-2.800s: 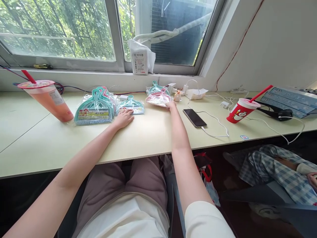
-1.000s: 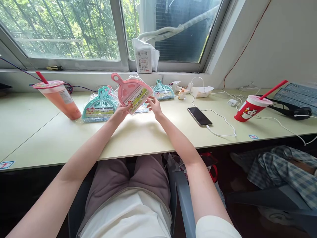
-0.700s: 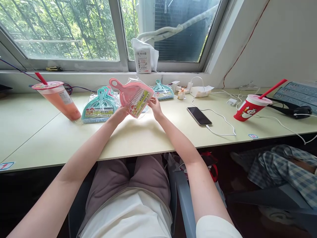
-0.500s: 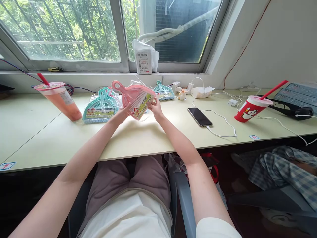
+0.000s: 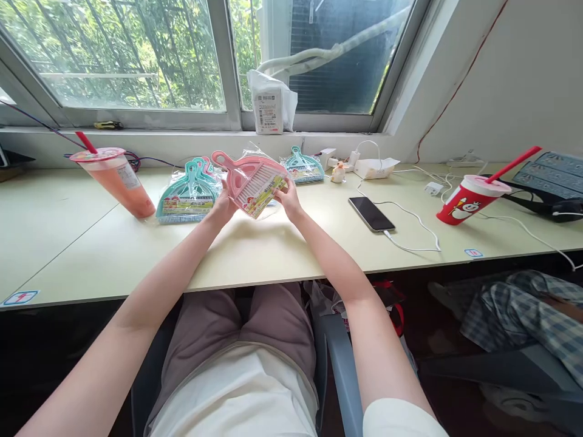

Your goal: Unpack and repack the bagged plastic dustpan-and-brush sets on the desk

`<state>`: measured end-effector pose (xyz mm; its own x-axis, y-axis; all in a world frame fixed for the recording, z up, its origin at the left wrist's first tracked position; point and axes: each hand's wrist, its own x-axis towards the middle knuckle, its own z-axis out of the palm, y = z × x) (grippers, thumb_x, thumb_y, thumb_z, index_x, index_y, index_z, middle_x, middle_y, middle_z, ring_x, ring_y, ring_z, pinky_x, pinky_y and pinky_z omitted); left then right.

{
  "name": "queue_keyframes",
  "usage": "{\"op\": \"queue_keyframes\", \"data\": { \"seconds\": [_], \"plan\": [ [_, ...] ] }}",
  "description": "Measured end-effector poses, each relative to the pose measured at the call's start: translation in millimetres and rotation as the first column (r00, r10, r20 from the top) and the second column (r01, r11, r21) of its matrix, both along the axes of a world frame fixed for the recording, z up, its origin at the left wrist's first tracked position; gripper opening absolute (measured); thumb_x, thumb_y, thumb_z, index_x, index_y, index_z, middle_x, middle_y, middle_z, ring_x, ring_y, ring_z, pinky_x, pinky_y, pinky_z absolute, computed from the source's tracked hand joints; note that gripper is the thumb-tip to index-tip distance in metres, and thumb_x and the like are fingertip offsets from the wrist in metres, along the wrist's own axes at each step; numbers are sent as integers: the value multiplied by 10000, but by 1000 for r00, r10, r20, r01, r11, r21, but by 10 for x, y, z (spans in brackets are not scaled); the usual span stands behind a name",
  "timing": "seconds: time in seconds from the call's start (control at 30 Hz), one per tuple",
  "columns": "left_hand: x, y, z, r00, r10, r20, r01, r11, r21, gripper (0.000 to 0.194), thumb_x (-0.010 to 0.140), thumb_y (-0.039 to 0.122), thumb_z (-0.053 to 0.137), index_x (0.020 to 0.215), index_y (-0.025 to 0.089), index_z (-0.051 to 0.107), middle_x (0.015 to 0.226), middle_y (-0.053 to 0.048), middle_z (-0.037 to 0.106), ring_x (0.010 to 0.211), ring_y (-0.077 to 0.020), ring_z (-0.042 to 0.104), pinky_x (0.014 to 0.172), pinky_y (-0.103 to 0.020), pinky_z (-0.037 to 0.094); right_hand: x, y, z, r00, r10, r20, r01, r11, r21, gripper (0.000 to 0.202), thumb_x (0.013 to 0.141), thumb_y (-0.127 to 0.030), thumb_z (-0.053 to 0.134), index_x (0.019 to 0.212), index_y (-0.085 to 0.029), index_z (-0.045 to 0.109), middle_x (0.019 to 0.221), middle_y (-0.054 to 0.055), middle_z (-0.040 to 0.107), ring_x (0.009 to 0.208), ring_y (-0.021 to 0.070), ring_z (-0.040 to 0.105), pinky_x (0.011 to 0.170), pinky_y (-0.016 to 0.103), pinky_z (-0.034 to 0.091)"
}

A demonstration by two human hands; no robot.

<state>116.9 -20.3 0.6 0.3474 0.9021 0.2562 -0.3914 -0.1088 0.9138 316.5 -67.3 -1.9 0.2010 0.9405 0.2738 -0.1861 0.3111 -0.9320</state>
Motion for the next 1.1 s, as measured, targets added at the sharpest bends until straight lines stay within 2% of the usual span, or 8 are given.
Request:
{"op": "queue_keyframes", "data": {
  "seconds": [0.13, 0.23, 0.4, 0.57, 0.73, 0.87, 1.0, 1.1],
  "plan": [
    [-12, 70, -22, 994, 103, -26, -104, 991, -83, 730, 930, 786, 325, 1264, 211, 627, 1178, -96, 740, 1220, -299, 644, 970, -431, 548, 53, 32, 4, 1000, -14, 3, 14, 1000, -22, 704, 636, -403, 879, 1215, -312, 488, 1089, 19, 726, 1129, 228, 674, 880, 397, 638],
    [-50, 131, 3, 982, 185, -25, -187, 980, -67, 698, 968, 734, 337, 1268, 159, 596, 1135, -116, 737, 1185, -271, 653, 981, -411, 529, 78, 24, 62, 1000, 20, 23, -19, 999, -32, 680, 611, -368, 893, 1178, -295, 526, 1026, 13, 738, 1081, 233, 690, 877, 408, 641],
    [-155, 128, 106, 972, 236, -2, -236, 972, 0, 632, 864, 753, 546, 1228, 240, 617, 1140, -90, 730, 1174, -271, 666, 908, -381, 573, 137, -22, 162, 999, 42, 27, -42, 999, 4, 600, 594, -311, 895, 1114, -272, 598, 989, 11, 747, 1013, 233, 714, 896, 434, 637],
    [-380, 67, 273, 939, 345, 11, -344, 931, 126, 589, 846, 718, 589, 1211, 261, 662, 1202, -79, 734, 1182, -244, 667, 954, -363, 546, 342, -81, 239, 996, 32, 81, -31, 999, -13, 564, 585, -270, 884, 1094, -257, 641, 957, 16, 752, 978, 245, 718, 867, 447, 640],
    [-432, 35, 283, 919, 278, -278, -196, 937, 290, 613, 595, 624, 863, 991, 169, 757, 931, -125, 777, 1012, -301, 719, 880, -398, 571, 416, -144, 270, 982, 101, 160, -95, 995, -44, 551, 569, -251, 888, 1078, -239, 677, 910, 19, 766, 911, 243, 725, 826, 438, 640],
    [-355, 44, 215, 904, 329, -272, -235, 916, 325, 499, 584, 602, 871, 814, 176, 748, 811, -93, 753, 892, -279, 724, 814, -396, 590, 408, -146, 273, 980, 127, 155, -122, 992, -39, 556, 566, -268, 896, 1080, -236, 684, 911, 23, 770, 892, 236, 727, 824, 423, 634],
    [-398, 116, 235, 855, 501, -136, -449, 845, 289, 340, 731, 488, 799, 814, 181, 681, 825, -62, 733, 817, -208, 719, 759, -336, 588, 485, -106, 271, 991, 96, 93, -97, 995, 3, 513, 576, -260, 892, 1044, -249, 684, 929, 9, 769, 893, 219, 724, 851, 408, 627],
    [-518, 209, 267, 705, 708, -43, -685, 696, 213, 244, 841, 405, 701, 873, 175, 627, 864, -59, 730, 726, -165, 698, 742, -337, 579, 581, -66, 253, 999, 35, 28, -36, 999, 27, 442, 593, -234, 874, 992, -238, 682, 925, 4, 763, 876, 196, 718, 869, 384, 619]
  ]
}}
